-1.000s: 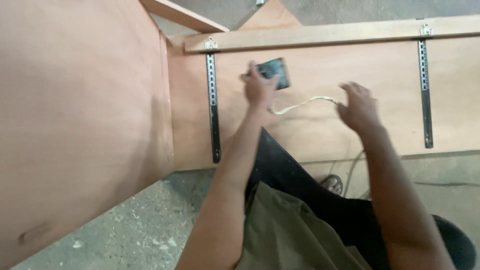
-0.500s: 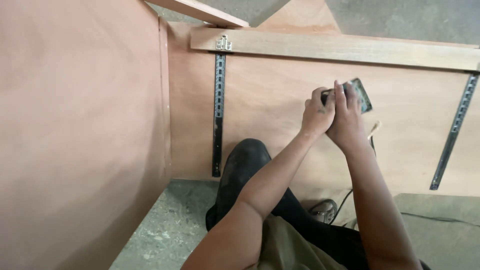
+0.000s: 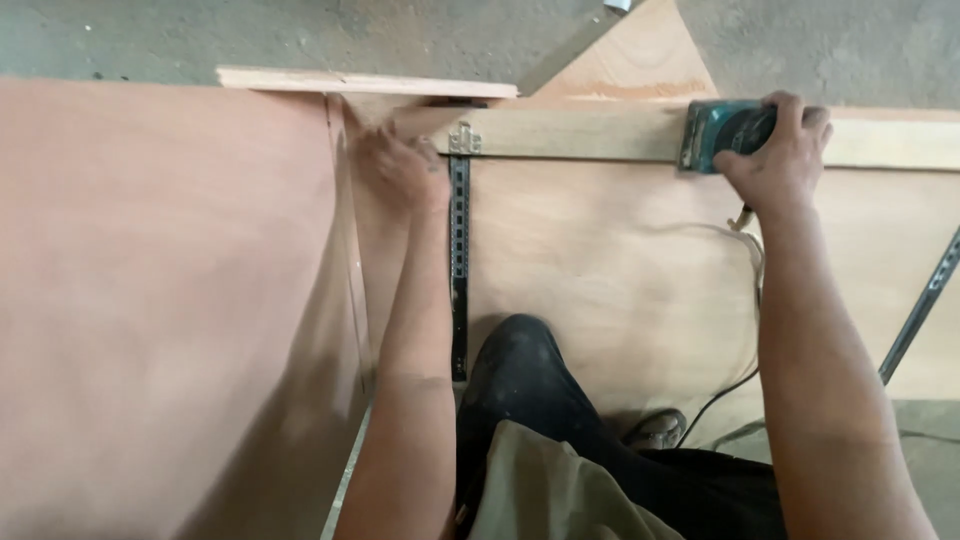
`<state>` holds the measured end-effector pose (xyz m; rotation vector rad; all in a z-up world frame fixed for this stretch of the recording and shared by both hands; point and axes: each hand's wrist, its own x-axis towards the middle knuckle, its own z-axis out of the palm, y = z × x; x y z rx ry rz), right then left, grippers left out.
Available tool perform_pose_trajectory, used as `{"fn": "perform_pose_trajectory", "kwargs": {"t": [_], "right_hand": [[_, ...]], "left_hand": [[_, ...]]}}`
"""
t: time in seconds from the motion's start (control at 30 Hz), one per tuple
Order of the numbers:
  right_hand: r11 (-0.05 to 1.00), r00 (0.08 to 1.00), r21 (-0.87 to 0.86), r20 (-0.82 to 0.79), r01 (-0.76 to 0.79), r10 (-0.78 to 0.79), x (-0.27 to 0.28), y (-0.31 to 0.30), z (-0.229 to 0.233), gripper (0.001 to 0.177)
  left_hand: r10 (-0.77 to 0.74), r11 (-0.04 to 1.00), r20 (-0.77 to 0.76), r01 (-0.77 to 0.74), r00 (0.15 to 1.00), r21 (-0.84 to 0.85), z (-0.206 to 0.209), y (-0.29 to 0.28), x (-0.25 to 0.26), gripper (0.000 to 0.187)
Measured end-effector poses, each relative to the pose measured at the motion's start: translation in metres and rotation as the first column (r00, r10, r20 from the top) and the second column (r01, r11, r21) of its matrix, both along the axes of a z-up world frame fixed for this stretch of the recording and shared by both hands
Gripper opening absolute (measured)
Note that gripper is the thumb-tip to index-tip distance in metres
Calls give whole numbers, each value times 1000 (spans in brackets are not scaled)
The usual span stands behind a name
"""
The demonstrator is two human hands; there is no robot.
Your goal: The person uses an electric sander to smooth the edges and surfaces of a wooden furniture piece. They move the sander along the side panels and the top edge, occasionally adjusting their position to reach different areas.
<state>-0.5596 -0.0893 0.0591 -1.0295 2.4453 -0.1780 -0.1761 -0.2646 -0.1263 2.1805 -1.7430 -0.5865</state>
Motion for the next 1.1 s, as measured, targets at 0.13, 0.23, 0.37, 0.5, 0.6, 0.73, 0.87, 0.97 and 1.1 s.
{"fn": "perform_pose_trajectory", "kwargs": {"t": [0.13,0.23,0.37,0.5,0.6,0.73,0.87,0.97,1.1], "right_hand": [[997,989,-31,-123,73,-76,25,-14,-39,63],[989,974,-147,-222,12,-45,42,-16,-62,62],[973,972,-229,-233,-25,-30,84,-22,-70,59],[963,960,-243,-275,-118,48,125,-51,-78,60],[966,964,-236,-262,-105,41,165,-82,-70,59],[936,946,-279,-297,-215,129,199,-124,-66,55],[901,939,-318,-269,-295,213,200,-130,-52,61],[891,941,-343,-261,-298,215,164,-106,-54,56],[898,940,-333,-275,-289,200,108,-60,-54,57]], "left_hand": [[-136,934,198,59,971,353,-19,-23,-8,94],[-160,853,176,46,971,520,-7,-36,-21,81],[-226,770,107,110,968,628,0,-51,-19,64],[-243,692,67,124,968,711,-5,-54,-17,72],[-264,607,28,144,964,781,-6,-54,-9,81],[-291,492,-62,205,955,846,-11,-61,-6,94],[-296,363,-133,241,946,900,-16,-70,-1,108],[-411,303,-38,176,911,936,132,-119,-51,119],[-408,309,-27,165,913,937,127,-115,-49,118]]}}
